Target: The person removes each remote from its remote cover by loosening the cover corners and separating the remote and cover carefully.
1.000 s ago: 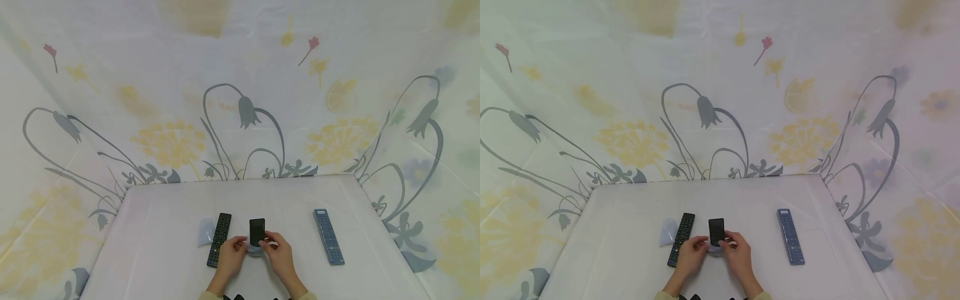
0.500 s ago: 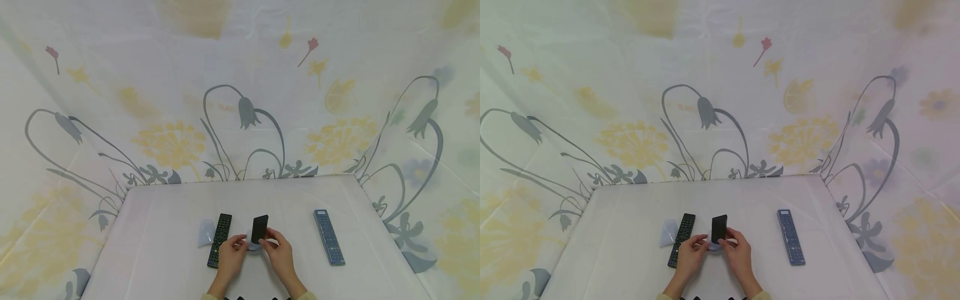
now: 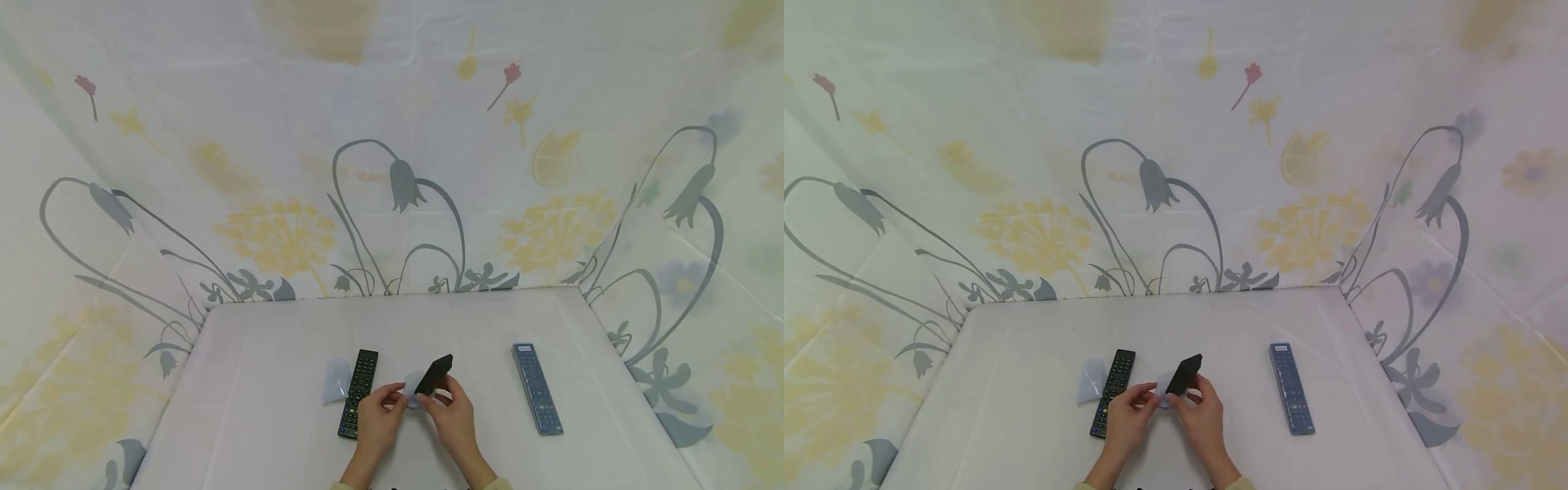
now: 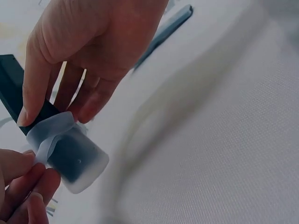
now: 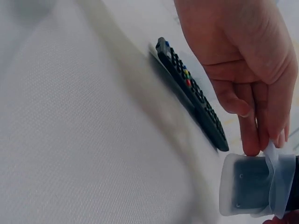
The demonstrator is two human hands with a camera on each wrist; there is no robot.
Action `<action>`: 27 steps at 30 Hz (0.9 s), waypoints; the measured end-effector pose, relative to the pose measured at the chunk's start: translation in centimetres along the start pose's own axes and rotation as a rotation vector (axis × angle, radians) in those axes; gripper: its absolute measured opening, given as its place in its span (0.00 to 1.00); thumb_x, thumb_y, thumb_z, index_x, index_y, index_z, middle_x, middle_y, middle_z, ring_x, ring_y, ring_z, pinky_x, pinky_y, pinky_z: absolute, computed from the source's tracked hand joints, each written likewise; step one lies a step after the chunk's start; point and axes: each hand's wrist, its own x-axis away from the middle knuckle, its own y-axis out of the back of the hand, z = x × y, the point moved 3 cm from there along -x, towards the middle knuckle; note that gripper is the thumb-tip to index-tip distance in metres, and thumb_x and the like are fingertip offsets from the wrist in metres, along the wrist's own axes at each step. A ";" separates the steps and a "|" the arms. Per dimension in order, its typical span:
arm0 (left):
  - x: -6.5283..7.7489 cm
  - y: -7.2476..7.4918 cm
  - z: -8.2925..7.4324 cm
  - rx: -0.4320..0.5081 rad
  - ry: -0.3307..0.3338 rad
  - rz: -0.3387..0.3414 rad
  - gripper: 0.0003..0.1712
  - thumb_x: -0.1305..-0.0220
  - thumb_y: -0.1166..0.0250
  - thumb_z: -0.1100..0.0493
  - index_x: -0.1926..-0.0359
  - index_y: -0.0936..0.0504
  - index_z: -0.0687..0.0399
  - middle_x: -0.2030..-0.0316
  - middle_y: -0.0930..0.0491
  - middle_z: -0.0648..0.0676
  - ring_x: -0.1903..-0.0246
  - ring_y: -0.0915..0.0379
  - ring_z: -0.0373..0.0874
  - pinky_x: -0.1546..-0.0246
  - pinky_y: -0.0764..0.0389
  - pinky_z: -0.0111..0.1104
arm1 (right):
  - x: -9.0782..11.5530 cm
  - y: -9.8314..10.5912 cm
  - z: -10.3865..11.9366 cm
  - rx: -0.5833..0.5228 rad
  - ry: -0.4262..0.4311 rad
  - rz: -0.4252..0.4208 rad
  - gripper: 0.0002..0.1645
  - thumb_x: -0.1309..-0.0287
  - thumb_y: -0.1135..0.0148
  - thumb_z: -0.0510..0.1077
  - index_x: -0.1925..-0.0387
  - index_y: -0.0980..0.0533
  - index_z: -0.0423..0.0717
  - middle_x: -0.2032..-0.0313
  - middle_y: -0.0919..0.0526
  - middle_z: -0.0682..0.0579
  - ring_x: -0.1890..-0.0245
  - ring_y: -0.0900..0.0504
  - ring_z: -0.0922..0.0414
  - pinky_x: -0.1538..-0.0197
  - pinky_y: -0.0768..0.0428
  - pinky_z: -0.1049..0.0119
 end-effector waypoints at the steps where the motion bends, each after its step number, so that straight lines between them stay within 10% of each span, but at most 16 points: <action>1: 0.0 0.0 -0.1 -0.003 -0.009 -0.006 0.12 0.45 0.28 0.69 0.59 0.12 0.57 0.73 0.15 0.47 0.72 0.20 0.36 0.73 0.24 0.27 | 0.0 0.0 0.0 -0.008 0.009 -0.004 0.31 0.54 0.21 0.37 0.47 0.23 0.35 0.58 0.17 0.47 0.55 0.20 0.54 0.51 0.19 0.61; 17: 0.4 -0.3 -0.7 -0.014 -0.122 -0.057 0.13 0.46 0.27 0.68 0.60 0.12 0.52 0.73 0.15 0.46 0.72 0.22 0.36 0.78 0.26 0.26 | 0.7 0.2 3.6 -0.044 0.018 -0.021 0.37 0.54 0.24 0.29 0.40 0.29 0.28 0.48 0.19 0.33 0.52 0.20 0.57 0.49 0.21 0.49; 27: 0.3 -0.6 -0.6 0.022 -0.087 -0.005 0.19 0.47 0.27 0.69 0.54 0.19 0.53 0.73 0.18 0.45 0.70 0.21 0.37 0.76 0.23 0.28 | 1.0 0.3 4.1 -0.128 0.024 -0.033 0.36 0.55 0.26 0.26 0.42 0.29 0.25 0.50 0.19 0.32 0.50 0.19 0.46 0.49 0.21 0.69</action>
